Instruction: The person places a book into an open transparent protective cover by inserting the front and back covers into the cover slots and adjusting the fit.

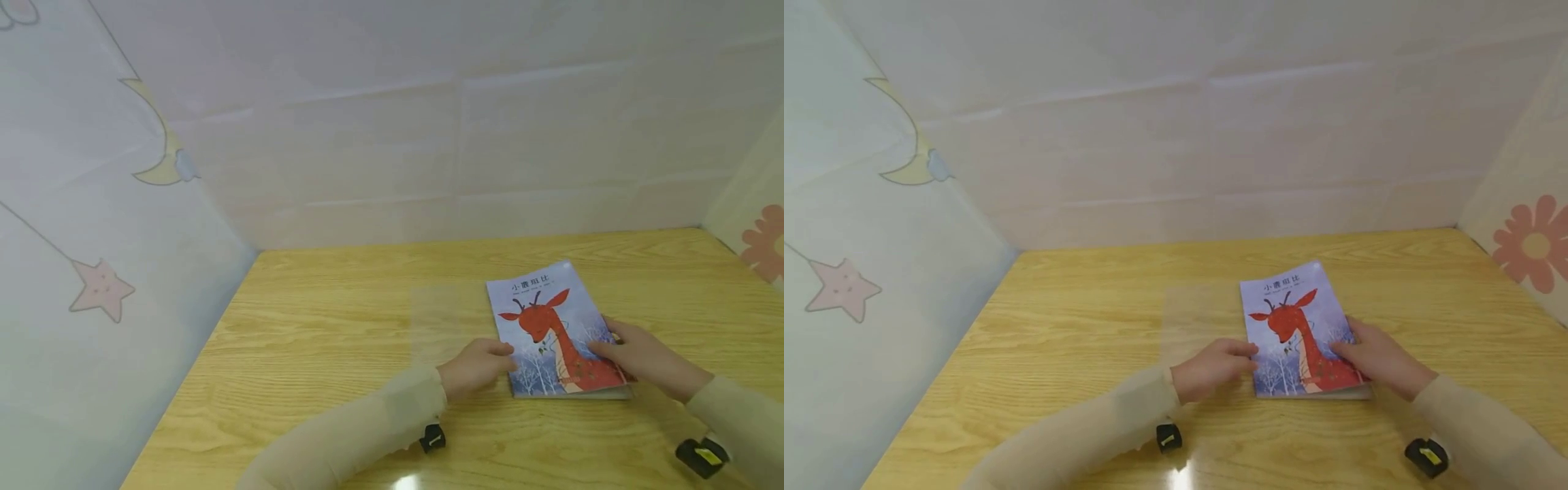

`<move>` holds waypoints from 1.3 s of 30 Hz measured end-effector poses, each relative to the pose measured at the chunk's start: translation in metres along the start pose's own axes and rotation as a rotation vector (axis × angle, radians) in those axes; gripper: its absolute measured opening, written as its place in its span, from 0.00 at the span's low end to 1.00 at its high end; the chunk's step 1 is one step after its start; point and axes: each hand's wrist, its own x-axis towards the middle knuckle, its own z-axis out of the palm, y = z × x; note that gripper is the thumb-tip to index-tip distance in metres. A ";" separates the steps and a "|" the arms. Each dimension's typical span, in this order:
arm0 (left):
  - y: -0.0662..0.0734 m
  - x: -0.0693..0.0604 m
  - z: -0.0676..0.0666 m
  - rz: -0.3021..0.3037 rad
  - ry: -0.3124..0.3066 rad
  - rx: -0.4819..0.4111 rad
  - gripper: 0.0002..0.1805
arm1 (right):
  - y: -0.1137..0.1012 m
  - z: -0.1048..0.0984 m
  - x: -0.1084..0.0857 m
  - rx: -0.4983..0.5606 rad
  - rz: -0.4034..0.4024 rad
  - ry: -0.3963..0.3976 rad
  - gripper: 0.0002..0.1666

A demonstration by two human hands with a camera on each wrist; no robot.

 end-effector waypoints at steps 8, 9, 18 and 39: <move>-0.004 0.004 -0.012 0.037 0.029 0.043 0.21 | -0.015 0.009 -0.007 0.190 -0.094 0.088 0.42; -0.005 0.004 -0.015 0.049 0.037 0.061 0.21 | -0.017 0.011 -0.007 0.226 -0.104 0.097 0.42; -0.010 0.004 -0.047 0.100 -0.006 0.332 0.29 | -0.032 0.027 -0.010 0.158 -0.223 0.206 0.36; -0.042 0.029 -0.091 0.098 -0.189 1.141 0.59 | -0.053 0.045 -0.002 -0.057 -0.296 0.155 0.38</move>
